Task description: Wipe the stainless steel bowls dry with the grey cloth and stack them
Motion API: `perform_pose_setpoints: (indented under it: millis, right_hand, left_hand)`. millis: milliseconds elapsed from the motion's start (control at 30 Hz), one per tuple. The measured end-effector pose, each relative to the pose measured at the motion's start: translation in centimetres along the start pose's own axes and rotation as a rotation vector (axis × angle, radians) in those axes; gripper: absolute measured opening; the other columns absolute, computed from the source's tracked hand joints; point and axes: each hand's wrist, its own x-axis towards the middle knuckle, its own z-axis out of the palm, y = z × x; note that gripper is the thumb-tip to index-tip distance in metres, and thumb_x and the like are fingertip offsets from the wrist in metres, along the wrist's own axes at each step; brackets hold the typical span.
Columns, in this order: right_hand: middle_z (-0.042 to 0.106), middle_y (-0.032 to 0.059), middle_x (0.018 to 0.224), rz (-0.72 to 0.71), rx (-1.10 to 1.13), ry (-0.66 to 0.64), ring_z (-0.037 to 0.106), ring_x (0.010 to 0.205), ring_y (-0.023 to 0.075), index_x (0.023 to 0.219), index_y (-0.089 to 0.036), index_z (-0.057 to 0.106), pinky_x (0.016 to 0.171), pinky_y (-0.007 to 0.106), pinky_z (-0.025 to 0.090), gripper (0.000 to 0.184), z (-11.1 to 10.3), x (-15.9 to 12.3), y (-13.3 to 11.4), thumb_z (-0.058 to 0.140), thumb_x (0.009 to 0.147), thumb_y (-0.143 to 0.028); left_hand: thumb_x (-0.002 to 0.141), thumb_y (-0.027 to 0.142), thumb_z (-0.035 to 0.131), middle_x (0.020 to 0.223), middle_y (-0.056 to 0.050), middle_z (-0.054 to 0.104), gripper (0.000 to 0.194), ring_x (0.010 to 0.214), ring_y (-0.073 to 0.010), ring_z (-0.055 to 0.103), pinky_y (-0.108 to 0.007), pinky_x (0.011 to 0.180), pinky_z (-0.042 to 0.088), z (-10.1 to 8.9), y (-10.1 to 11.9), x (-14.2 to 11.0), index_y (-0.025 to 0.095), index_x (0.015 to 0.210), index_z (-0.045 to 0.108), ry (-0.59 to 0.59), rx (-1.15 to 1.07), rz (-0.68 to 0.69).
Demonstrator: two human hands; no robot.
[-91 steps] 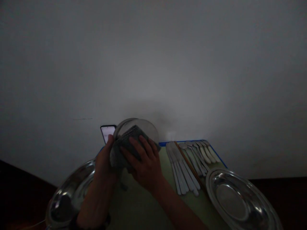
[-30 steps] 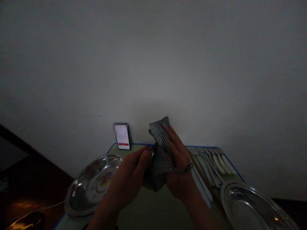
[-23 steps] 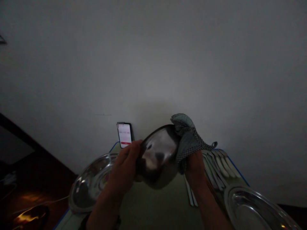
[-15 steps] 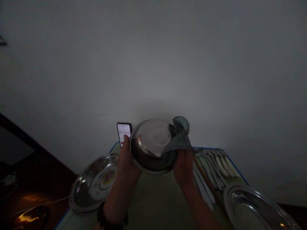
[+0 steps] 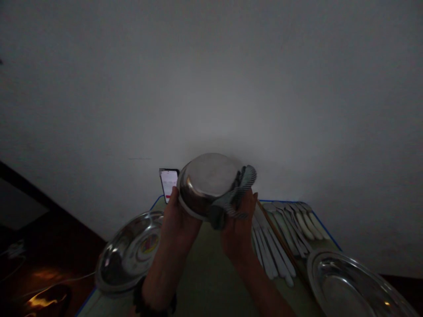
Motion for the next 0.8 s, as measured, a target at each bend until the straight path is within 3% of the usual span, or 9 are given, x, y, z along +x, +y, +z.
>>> perform_pose_setpoints:
  millis: [100, 233, 333, 433, 533, 633, 800]
  right_hand:
    - [0.057, 0.0139, 0.128, -0.046, -0.039, 0.027, 0.050, 0.125, 0.0308, 0.135, -0.024, 0.046, 0.101, 0.057, 0.041, 0.042, -1.5, 1.7, 2.1, 0.030, 0.096, -0.033]
    - [0.070, 0.0103, 0.093, 0.163, 0.027, -0.163, 0.066, 0.094, 0.0271, 0.111, -0.021, 0.060, 0.081, 0.044, 0.053, 0.036, -3.9, 4.2, 1.9, 0.032, 0.096, -0.036]
    - [0.067, 0.0138, 0.108, 0.117, 0.032, -0.215, 0.062, 0.105, 0.0284, 0.115, -0.018, 0.059, 0.090, 0.047, 0.050, 0.035, -4.1, 4.3, 0.2, 0.038, 0.092, -0.036]
    - [0.059, 0.0144, 0.126, 0.019, -0.001, -0.250, 0.053, 0.119, 0.0304, 0.122, -0.018, 0.056, 0.101, 0.055, 0.042, 0.038, -3.0, 3.0, -1.8, 0.045, 0.089, -0.032]
    - [0.053, 0.0126, 0.135, -0.168, -0.060, -0.244, 0.040, 0.132, 0.0313, 0.131, -0.020, 0.050, 0.108, 0.059, 0.033, 0.044, -2.0, 1.8, -3.5, 0.044, 0.088, -0.023]
    - [0.050, 0.0107, 0.140, -0.316, -0.102, -0.225, 0.032, 0.139, 0.0308, 0.141, -0.020, 0.039, 0.111, 0.057, 0.029, 0.057, -1.3, 1.0, -3.9, 0.045, 0.085, -0.018]
    - [0.053, 0.0072, 0.139, -0.458, -0.121, -0.200, 0.034, 0.139, 0.0278, 0.143, -0.026, 0.038, 0.108, 0.051, 0.034, 0.051, -0.7, -0.3, -1.3, 0.041, 0.092, -0.022]
  left_hand:
    - [0.093, 0.036, 0.047, 0.088, -0.009, 0.076, 0.035, 0.096, -0.0220, 0.069, -0.033, 0.091, 0.049, -0.3, 0.5, 0.2, 0.013, 0.093, 0.073, 0.012, 0.126, -0.079]
    - [0.082, 0.041, 0.064, 0.072, -0.005, 0.073, 0.028, 0.073, -0.0183, 0.067, -0.028, 0.071, 0.050, -1.1, 0.2, 0.1, 0.015, 0.077, 0.072, 0.024, 0.432, -0.150]
    - [0.077, 0.048, 0.066, 0.065, -0.004, 0.070, 0.034, 0.068, -0.0190, 0.064, -0.028, 0.062, 0.046, -1.6, -0.4, 0.1, 0.015, 0.071, 0.072, 0.000, 0.690, -0.117]
    - [0.076, 0.043, 0.067, 0.065, -0.004, 0.070, 0.028, 0.074, -0.0205, 0.063, -0.028, 0.067, 0.046, -1.7, -0.7, 0.0, 0.017, 0.066, 0.072, 0.032, 0.796, -0.016]
    - [0.075, 0.033, 0.067, 0.069, -0.003, 0.072, 0.016, 0.078, -0.0206, 0.064, -0.028, 0.071, 0.047, -1.6, -0.7, 0.0, 0.018, 0.070, 0.072, 0.018, 0.703, 0.045]
    - [0.077, 0.028, 0.064, 0.072, -0.003, 0.073, 0.014, 0.080, -0.0202, 0.066, -0.028, 0.073, 0.050, -1.5, -0.7, 0.1, 0.017, 0.075, 0.072, -0.012, 0.507, 0.015]
    - [0.090, 0.030, 0.050, 0.073, -0.008, 0.073, 0.030, 0.078, -0.0197, 0.070, -0.030, 0.078, 0.054, -1.2, -0.2, 0.7, 0.012, 0.077, 0.071, 0.084, 0.204, -0.111]
